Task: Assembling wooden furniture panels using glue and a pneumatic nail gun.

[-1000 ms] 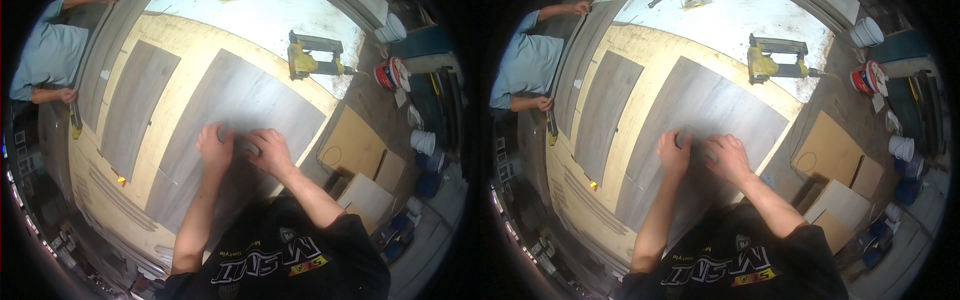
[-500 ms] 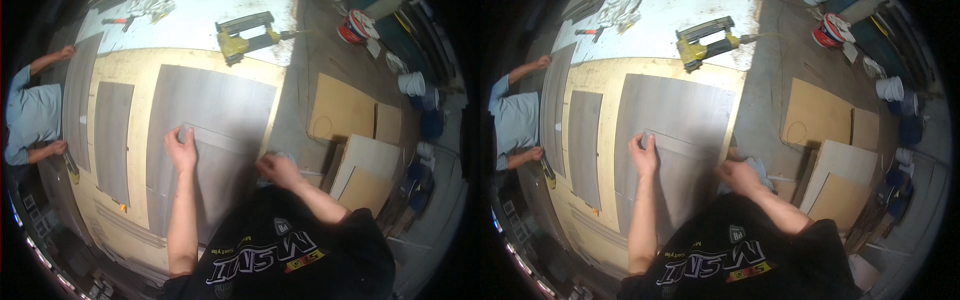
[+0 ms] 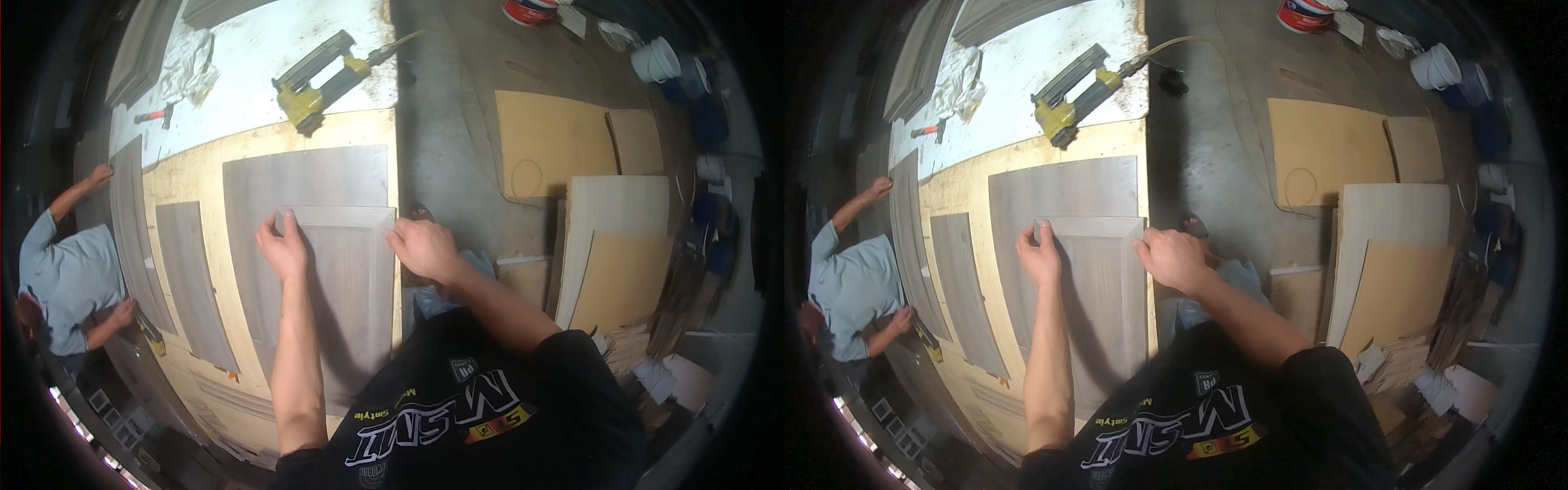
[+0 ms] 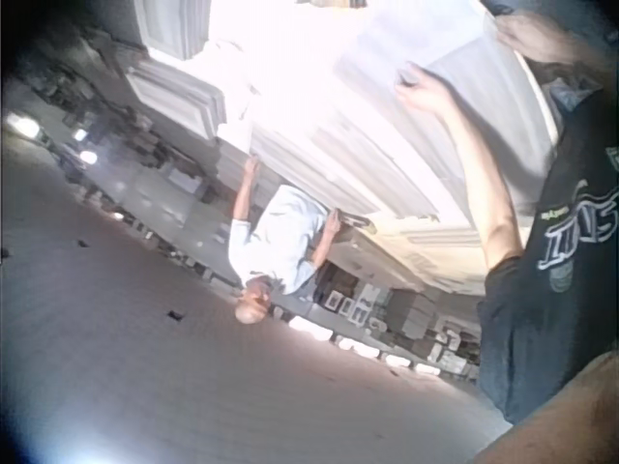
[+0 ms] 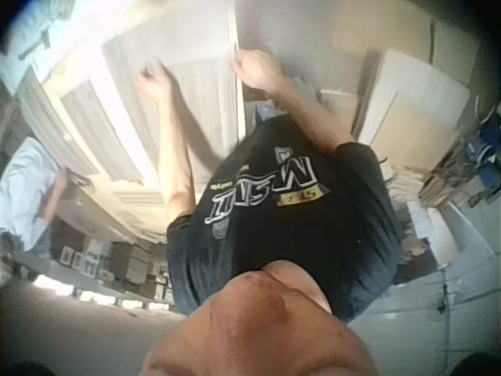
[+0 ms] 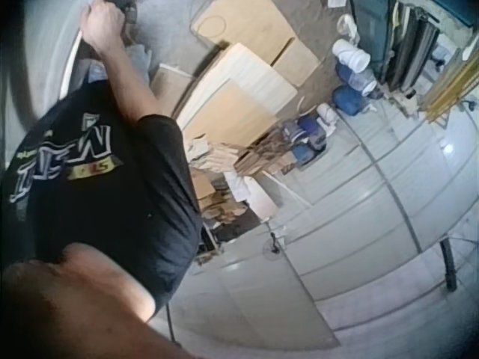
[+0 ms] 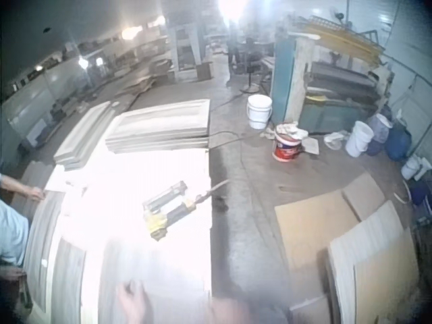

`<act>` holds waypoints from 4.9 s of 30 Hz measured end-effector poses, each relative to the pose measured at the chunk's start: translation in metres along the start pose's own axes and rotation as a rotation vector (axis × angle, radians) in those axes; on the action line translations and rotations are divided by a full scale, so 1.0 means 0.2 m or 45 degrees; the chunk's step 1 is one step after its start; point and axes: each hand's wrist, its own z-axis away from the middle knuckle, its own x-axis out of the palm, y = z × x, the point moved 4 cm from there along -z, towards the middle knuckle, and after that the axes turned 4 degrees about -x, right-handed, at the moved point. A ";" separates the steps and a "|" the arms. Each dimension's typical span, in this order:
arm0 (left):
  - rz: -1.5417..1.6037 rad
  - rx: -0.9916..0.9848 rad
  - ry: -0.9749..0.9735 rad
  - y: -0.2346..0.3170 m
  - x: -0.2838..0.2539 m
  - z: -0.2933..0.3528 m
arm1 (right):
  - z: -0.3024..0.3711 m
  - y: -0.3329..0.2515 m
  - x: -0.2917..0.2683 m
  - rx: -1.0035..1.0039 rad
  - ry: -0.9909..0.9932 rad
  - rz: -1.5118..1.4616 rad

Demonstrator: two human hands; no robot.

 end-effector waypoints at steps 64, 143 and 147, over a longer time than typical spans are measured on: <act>-0.403 1.009 -0.285 0.48 0.43 0.55 | 0.17 0.64 0.21 -0.374 0.197 -2.049; -0.395 0.168 0.051 0.32 0.40 0.82 | -0.25 0.63 -0.09 -0.458 -0.895 -1.665; -0.396 0.173 0.051 0.32 0.39 0.82 | -0.22 0.64 -0.07 -0.366 -0.929 -1.711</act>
